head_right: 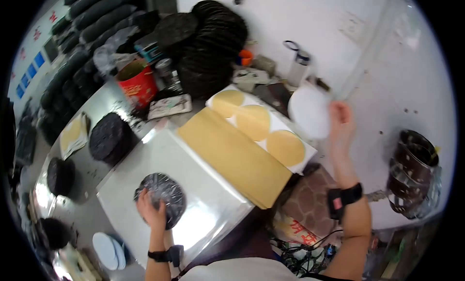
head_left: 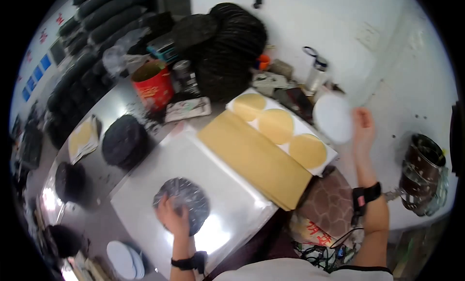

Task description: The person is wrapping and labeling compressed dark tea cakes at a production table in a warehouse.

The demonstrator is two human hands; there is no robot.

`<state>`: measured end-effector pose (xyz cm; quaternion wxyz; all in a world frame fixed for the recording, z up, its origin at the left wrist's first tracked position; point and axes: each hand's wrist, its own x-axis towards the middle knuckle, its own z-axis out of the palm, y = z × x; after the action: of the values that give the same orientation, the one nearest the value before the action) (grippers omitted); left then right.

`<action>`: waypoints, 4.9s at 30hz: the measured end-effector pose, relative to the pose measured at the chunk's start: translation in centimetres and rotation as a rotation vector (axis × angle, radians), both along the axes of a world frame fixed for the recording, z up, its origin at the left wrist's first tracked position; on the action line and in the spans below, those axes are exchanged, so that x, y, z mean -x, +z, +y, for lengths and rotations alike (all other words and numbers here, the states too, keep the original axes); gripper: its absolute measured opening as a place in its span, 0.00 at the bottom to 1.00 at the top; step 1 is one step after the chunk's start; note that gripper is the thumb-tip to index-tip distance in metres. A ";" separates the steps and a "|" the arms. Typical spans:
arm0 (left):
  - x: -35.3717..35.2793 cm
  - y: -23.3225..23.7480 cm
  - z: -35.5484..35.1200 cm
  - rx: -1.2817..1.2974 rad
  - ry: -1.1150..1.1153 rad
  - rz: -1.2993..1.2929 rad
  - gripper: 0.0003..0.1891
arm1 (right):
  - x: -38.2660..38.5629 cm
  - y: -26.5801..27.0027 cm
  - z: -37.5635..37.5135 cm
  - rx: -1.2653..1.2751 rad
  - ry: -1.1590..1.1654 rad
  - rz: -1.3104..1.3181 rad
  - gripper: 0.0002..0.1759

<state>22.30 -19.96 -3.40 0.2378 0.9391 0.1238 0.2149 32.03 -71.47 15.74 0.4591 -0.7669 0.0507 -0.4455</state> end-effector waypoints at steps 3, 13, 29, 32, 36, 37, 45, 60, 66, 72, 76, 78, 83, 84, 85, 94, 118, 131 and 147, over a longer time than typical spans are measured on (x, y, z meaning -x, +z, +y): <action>0.1 -0.4 0.1 -0.048 0.003 -0.021 0.30 | -2.2 0.4 3.6 -0.107 0.058 0.276 0.19; 0.3 -0.7 0.3 0.049 0.005 0.116 0.29 | 1.5 -12.9 34.8 0.571 1.149 0.225 0.32; 1.4 1.2 2.8 0.356 -0.241 0.333 0.45 | -0.3 -17.3 41.4 -0.373 1.612 0.882 0.39; 2.9 4.0 5.8 0.065 -0.222 0.222 0.40 | 0.4 -17.1 41.8 -0.167 1.587 0.826 0.39; 3.7 0.2 5.0 -0.056 -0.203 0.278 0.37 | 2.5 -17.6 42.6 0.972 1.314 0.287 0.38; 3.7 0.3 4.9 -0.032 -0.198 0.311 0.36 | 2.7 -17.6 42.6 1.012 1.295 0.299 0.38; 5.5 1.3 7.2 0.369 -0.173 0.238 0.38 | 3.4 -16.7 44.0 1.184 1.164 0.307 0.35; 5.3 11.4 1.6 0.208 -0.387 0.016 0.32 | 3.5 -12.3 34.6 -1.257 1.658 1.172 0.50; 9.3 6.3 2.6 0.038 -0.186 0.210 0.33 | 2.8 -18.3 33.0 -0.556 1.399 1.248 0.25; 18.6 10.5 14.7 -0.255 0.306 0.224 0.26 | 13.3 -14.5 43.3 -0.138 2.097 1.625 0.33; 21.0 6.1 17.6 -0.305 0.413 0.281 0.26 | 10.9 -14.2 48.0 0.402 1.957 0.849 0.29; 21.7 3.7 18.6 -0.303 0.364 0.219 0.20 | 5.5 -12.8 49.7 0.521 1.693 0.517 0.25; 21.7 3.9 18.9 -0.161 0.404 0.085 0.10 | -9.0 -9.1 55.5 0.695 1.186 0.036 0.25; 21.5 4.3 18.9 -0.124 0.432 0.098 0.09 | -10.8 -8.9 56.6 0.772 1.078 -0.049 0.26; 21.2 4.4 18.7 -0.034 0.449 0.061 0.09 | -12.3 -9.8 57.4 0.842 1.012 -0.071 0.26; 20.4 4.0 21.1 0.152 0.533 0.044 0.07 | -19.6 -11.9 58.2 0.732 1.409 0.384 0.21; 1.7 3.4 1.7 0.027 -0.270 0.054 0.32 | -1.5 -15.0 32.9 1.054 1.493 -0.041 0.15; 2.2 0.4 1.0 -0.196 -0.328 0.149 0.31 | 12.9 9.2 45.0 -1.405 3.358 0.731 0.46; 2.3 -0.1 1.2 -0.181 -0.338 0.119 0.33 | 18.9 13.4 48.1 -1.842 3.393 1.040 0.60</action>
<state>20.02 -18.77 -3.48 0.1775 0.9751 -0.0415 0.1263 13.13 -23.35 29.14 -0.4626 -0.3663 0.3178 -0.7422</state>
